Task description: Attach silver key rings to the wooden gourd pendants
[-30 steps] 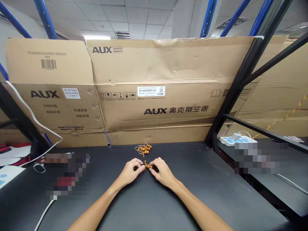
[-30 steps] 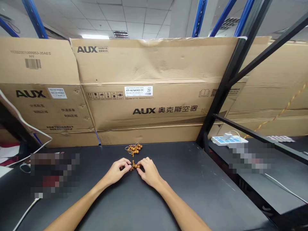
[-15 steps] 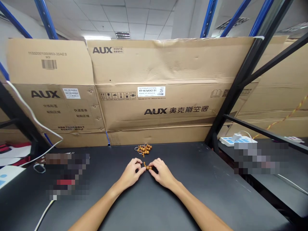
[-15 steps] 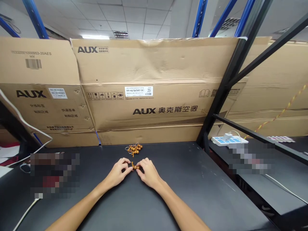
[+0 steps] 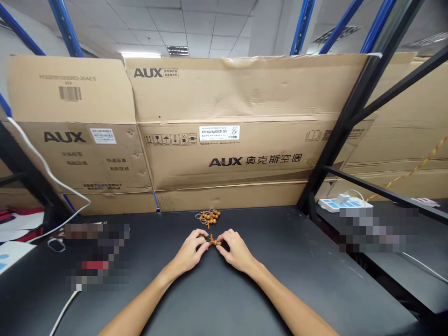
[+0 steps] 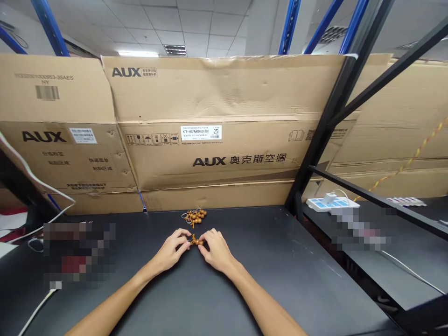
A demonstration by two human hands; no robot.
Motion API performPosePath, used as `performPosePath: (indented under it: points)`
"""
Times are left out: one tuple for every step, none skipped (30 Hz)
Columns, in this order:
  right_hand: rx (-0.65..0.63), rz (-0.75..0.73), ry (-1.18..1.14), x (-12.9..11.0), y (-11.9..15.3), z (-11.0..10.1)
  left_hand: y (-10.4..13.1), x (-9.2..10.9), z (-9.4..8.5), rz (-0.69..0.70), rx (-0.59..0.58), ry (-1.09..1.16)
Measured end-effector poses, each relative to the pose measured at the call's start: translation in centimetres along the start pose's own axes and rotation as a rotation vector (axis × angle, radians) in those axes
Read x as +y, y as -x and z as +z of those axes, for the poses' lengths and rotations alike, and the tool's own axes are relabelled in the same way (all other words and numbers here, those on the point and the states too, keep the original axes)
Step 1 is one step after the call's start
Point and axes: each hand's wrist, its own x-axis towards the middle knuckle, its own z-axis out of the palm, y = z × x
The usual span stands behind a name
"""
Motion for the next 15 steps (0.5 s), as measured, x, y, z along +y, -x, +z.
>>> performPosePath:
  points:
    - [0.01, 0.016, 0.016, 0.08, -0.02, -0.03, 0.0, 0.14, -0.1, 0.01, -0.014, 0.011]
    - [0.019, 0.026, 0.027, 0.12, -0.02, -0.07, 0.01, 0.26, -0.17, 0.012, -0.022, 0.019]
    - [0.025, 0.028, 0.029, 0.13, -0.01, -0.12, 0.03, 0.34, -0.19, 0.008, -0.027, 0.02]
    - [0.026, 0.021, 0.022, 0.09, 0.01, -0.16, 0.04, 0.36, -0.18, -0.003, -0.024, 0.016]
    - [0.02, 0.004, 0.006, 0.02, 0.04, -0.19, 0.05, 0.34, -0.13, -0.017, -0.017, 0.007]
    - [0.01, -0.017, -0.013, -0.06, 0.08, -0.2, 0.06, 0.28, -0.08, -0.028, -0.009, -0.004]
    - [-0.001, -0.037, -0.028, -0.14, 0.1, -0.19, 0.05, 0.2, -0.03, -0.036, -0.002, -0.013]
    - [-0.007, -0.05, -0.034, -0.18, 0.11, -0.15, 0.04, 0.13, -0.01, -0.039, 0.003, -0.017]
    - [-0.01, -0.052, -0.028, -0.18, 0.11, -0.1, 0.03, 0.08, -0.02, -0.035, 0.001, -0.013]
    - [-0.006, -0.041, -0.01, -0.13, 0.09, -0.05, 0.01, 0.06, -0.06, -0.025, -0.004, -0.003]
    - [0.002, -0.021, 0.015, -0.03, 0.07, -0.01, 0.0, 0.07, -0.12, -0.011, -0.013, 0.008]
    - [0.012, 0.001, 0.038, 0.07, 0.04, 0.0, -0.01, 0.11, -0.19, 0.003, -0.027, 0.018]
    - [0.022, 0.021, 0.054, 0.17, 0.02, -0.02, -0.01, 0.17, -0.25, 0.013, -0.042, 0.025]
    - [0.028, 0.033, 0.059, 0.24, 0.0, -0.07, -0.01, 0.23, -0.29, 0.016, -0.054, 0.027]
    - [0.027, 0.033, 0.053, 0.26, 0.0, -0.14, 0.0, 0.28, -0.31, 0.013, -0.06, 0.024]
